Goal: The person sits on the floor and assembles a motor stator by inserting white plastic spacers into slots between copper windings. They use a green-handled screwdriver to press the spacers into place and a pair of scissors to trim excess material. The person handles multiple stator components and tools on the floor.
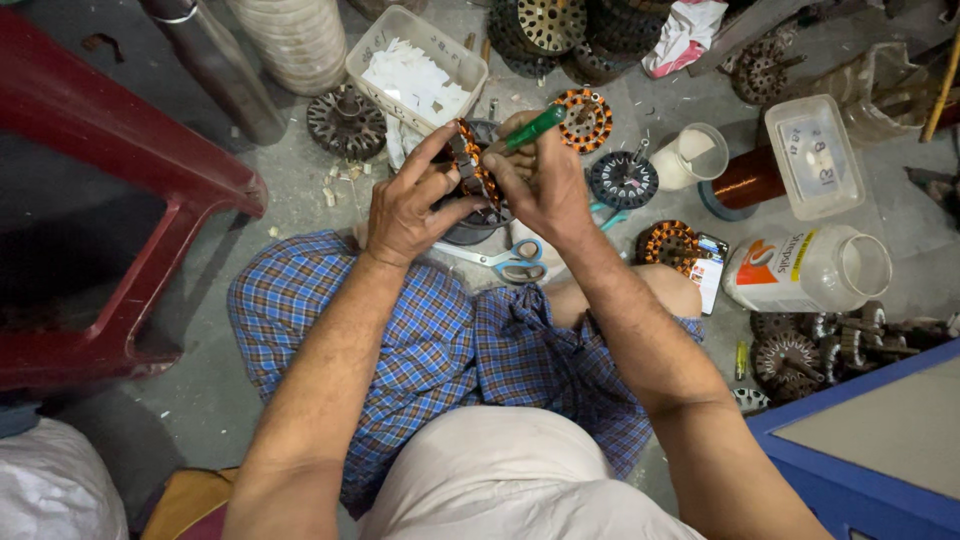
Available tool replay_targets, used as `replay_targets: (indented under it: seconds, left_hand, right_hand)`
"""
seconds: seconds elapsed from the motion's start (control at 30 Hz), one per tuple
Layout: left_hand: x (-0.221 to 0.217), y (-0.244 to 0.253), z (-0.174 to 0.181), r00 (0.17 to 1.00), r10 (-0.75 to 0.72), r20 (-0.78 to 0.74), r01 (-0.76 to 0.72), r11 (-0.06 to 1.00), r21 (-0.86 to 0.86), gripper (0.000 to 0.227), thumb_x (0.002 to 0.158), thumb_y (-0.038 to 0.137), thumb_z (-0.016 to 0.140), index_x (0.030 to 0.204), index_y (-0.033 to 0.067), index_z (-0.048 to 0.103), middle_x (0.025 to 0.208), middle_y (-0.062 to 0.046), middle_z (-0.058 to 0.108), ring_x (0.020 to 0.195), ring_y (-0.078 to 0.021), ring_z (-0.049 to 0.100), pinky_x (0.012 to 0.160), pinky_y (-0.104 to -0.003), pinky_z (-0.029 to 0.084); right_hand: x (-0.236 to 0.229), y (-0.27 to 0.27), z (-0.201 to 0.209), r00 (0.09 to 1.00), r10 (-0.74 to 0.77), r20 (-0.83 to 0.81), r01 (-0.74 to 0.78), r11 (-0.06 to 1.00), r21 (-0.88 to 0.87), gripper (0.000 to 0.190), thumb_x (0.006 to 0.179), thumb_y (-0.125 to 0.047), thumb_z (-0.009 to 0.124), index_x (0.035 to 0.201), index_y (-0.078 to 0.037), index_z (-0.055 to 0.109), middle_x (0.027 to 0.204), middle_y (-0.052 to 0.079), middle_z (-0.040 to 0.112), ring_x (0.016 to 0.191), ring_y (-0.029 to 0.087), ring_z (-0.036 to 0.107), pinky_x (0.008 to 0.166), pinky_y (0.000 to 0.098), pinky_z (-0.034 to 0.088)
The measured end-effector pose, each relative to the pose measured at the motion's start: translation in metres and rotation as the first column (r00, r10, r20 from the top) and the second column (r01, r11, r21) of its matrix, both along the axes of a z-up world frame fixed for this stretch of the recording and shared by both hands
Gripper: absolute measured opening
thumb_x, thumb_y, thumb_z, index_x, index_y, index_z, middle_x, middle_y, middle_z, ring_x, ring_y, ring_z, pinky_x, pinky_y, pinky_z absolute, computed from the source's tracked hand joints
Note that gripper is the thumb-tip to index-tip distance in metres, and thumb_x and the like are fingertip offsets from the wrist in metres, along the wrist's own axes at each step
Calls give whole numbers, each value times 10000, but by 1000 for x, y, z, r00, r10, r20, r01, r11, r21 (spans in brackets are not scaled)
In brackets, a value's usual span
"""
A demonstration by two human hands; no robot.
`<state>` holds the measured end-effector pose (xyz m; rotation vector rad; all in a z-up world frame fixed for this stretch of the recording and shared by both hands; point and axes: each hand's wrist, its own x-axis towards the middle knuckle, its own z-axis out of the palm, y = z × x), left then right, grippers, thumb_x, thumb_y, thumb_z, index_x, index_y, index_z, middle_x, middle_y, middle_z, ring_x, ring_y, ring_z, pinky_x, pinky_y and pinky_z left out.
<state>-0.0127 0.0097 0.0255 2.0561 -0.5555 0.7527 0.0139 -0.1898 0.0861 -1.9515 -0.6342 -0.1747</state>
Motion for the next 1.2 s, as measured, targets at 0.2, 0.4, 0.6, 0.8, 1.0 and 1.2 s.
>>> replay_targets:
  seconds: [0.2, 0.4, 0.6, 0.8, 1.0, 1.2]
  left_hand:
    - [0, -1, -1, 1000, -5, 14, 5, 1000, -16, 449, 746, 305, 954, 923, 58, 624, 1511, -103, 564, 1111, -252, 747, 833, -328, 642]
    - [3, -3, -3, 1000, 5, 0, -5, 1000, -17, 448, 739, 311, 954, 896, 60, 618, 1506, -107, 566, 1101, -239, 750, 816, -315, 647]
    - [1, -1, -3, 1000, 16, 21, -17, 1000, 18, 437, 748, 321, 944, 920, 63, 636, 1514, -103, 557, 1091, -235, 750, 812, -320, 646]
    - [-1, -3, -1, 999, 30, 20, -31, 999, 31, 429, 772, 319, 941, 923, 64, 630, 1516, -113, 556, 1091, -240, 751, 820, -316, 642]
    - [-1, -4, -3, 1000, 30, -1, -30, 999, -18, 533, 777, 322, 960, 1086, 119, 576, 1524, -121, 552, 1264, -322, 683, 968, -369, 617]
    - [11, -5, -11, 985, -95, -146, 81, 992, -96, 1039, 707, 363, 1007, 1483, 70, 381, 1597, -216, 444, 1457, -390, 504, 1197, -462, 476]
  right_hand:
    - [-1, 0, -1, 999, -10, -36, 11, 999, 39, 347, 1024, 14, 706, 1268, 19, 458, 1017, 123, 731, 958, 149, 747, 807, 272, 641]
    - [2, 0, 0, 1000, -16, -19, 17, 999, 31, 348, 1014, 3, 712, 1257, 14, 463, 1016, 139, 736, 958, 160, 756, 809, 280, 651]
    - [-6, 4, 3, 960, -22, 280, 67, 986, -150, 300, 1010, -15, 741, 1200, 1, 509, 996, 135, 744, 906, 200, 786, 787, 288, 654]
    - [-14, 2, 0, 951, -10, 310, 31, 998, -60, 278, 1019, 10, 712, 1205, 1, 505, 1042, 175, 724, 939, 258, 777, 813, 329, 655]
    - [0, -69, -51, 967, -251, -35, 250, 968, -12, 332, 984, -26, 661, 1259, -4, 476, 865, 185, 710, 767, 294, 739, 691, 396, 632]
    - [24, -182, -177, 871, -492, -8, 325, 587, -741, 490, 757, -105, 769, 1198, -31, 569, 873, 299, 699, 844, 492, 682, 760, 571, 549]
